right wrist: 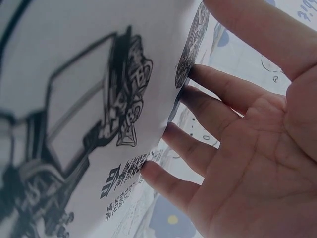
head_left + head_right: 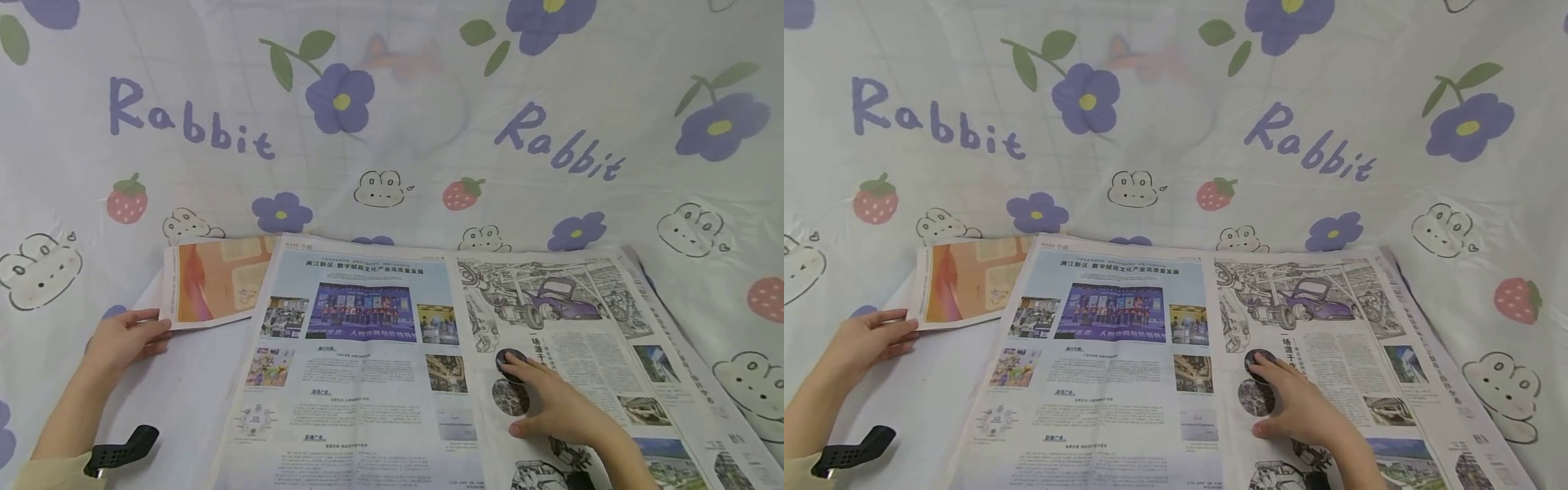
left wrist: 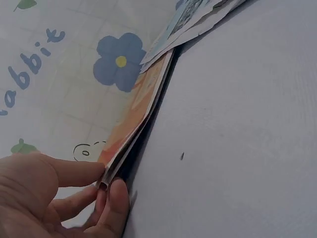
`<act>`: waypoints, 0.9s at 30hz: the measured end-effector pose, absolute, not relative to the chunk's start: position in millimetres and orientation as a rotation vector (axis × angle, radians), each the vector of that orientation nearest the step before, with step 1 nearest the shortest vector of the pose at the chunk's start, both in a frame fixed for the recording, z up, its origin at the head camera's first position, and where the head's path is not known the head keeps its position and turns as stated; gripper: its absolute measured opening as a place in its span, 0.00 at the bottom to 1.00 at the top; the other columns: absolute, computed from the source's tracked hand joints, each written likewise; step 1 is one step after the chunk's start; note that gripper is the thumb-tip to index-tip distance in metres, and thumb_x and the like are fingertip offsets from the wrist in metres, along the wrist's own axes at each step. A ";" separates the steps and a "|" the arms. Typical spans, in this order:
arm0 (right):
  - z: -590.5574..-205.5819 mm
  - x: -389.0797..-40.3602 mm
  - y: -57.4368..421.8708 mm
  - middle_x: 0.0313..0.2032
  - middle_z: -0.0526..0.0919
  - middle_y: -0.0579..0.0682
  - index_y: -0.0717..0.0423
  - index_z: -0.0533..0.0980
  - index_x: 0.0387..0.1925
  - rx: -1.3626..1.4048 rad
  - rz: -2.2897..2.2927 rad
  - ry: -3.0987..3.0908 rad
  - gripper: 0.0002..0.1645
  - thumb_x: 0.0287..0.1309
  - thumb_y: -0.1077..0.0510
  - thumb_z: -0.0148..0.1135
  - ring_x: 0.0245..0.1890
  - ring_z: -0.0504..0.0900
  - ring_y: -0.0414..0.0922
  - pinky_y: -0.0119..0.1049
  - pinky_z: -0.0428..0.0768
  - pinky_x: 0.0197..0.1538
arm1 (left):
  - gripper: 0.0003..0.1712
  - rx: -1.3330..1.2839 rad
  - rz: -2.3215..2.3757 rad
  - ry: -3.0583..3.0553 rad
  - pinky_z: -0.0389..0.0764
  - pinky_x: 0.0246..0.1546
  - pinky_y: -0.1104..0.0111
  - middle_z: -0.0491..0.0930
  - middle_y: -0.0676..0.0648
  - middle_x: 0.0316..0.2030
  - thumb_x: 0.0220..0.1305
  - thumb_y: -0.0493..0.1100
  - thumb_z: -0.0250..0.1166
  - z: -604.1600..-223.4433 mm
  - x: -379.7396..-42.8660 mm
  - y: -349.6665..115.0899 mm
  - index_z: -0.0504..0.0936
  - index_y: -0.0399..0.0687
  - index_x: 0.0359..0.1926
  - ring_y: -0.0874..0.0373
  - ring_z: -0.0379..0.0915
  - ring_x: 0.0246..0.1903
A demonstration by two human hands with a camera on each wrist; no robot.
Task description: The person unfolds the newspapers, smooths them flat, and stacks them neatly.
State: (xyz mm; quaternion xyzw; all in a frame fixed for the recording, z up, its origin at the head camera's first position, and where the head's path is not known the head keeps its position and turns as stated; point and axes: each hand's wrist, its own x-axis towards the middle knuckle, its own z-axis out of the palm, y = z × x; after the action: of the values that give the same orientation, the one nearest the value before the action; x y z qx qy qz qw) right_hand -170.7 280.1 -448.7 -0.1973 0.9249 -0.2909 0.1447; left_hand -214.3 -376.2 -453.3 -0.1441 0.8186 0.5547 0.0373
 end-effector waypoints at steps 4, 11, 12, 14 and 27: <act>-448.9 -170.7 279.3 0.72 0.55 0.62 0.62 0.65 0.70 -0.566 -0.825 2.675 0.60 0.37 0.42 0.80 0.69 0.46 0.71 0.75 0.50 0.59 | 0.40 -0.501 1.797 2.532 0.83 0.36 0.69 0.64 0.30 0.61 0.72 0.49 0.59 -454.7 -211.5 -375.7 0.54 0.28 0.72 0.67 0.80 0.32; -448.6 -170.1 279.2 0.72 0.56 0.62 0.62 0.65 0.69 -0.574 -0.822 2.685 0.60 0.37 0.42 0.80 0.69 0.47 0.71 0.75 0.50 0.59 | 0.37 -0.515 2.108 2.275 0.83 0.35 0.69 0.75 0.50 0.43 0.71 0.47 0.62 -454.6 -212.0 -384.4 0.58 0.39 0.73 0.65 0.79 0.34; -448.5 -169.9 279.3 0.72 0.56 0.62 0.62 0.65 0.69 -0.575 -0.821 2.687 0.60 0.37 0.43 0.80 0.69 0.47 0.71 0.75 0.51 0.59 | 0.35 -0.513 2.137 2.237 0.83 0.35 0.70 0.76 0.53 0.40 0.70 0.47 0.63 -454.8 -212.6 -385.4 0.61 0.41 0.72 0.64 0.78 0.33; -448.3 -169.7 279.3 0.72 0.56 0.62 0.62 0.65 0.69 -0.579 -0.819 2.691 0.59 0.37 0.43 0.80 0.69 0.48 0.71 0.75 0.51 0.59 | 0.27 -0.478 2.179 2.184 0.83 0.34 0.70 0.79 0.54 0.36 0.70 0.45 0.63 -455.4 -213.1 -387.5 0.69 0.44 0.66 0.63 0.79 0.33; -448.8 -168.7 280.1 0.72 0.56 0.61 0.61 0.66 0.69 -0.575 -0.805 2.705 0.59 0.37 0.42 0.80 0.69 0.49 0.70 0.76 0.52 0.58 | 0.14 -0.422 1.984 2.300 0.83 0.34 0.70 0.87 0.51 0.31 0.62 0.45 0.72 -460.0 -198.5 -378.8 0.86 0.50 0.49 0.62 0.83 0.32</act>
State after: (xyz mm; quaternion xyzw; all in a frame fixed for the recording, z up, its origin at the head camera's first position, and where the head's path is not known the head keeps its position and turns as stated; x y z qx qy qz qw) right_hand -168.7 280.1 -448.8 -0.1981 0.9311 -0.2772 0.1300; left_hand -198.5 -378.8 -460.0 -0.1375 0.7495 0.6465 0.0372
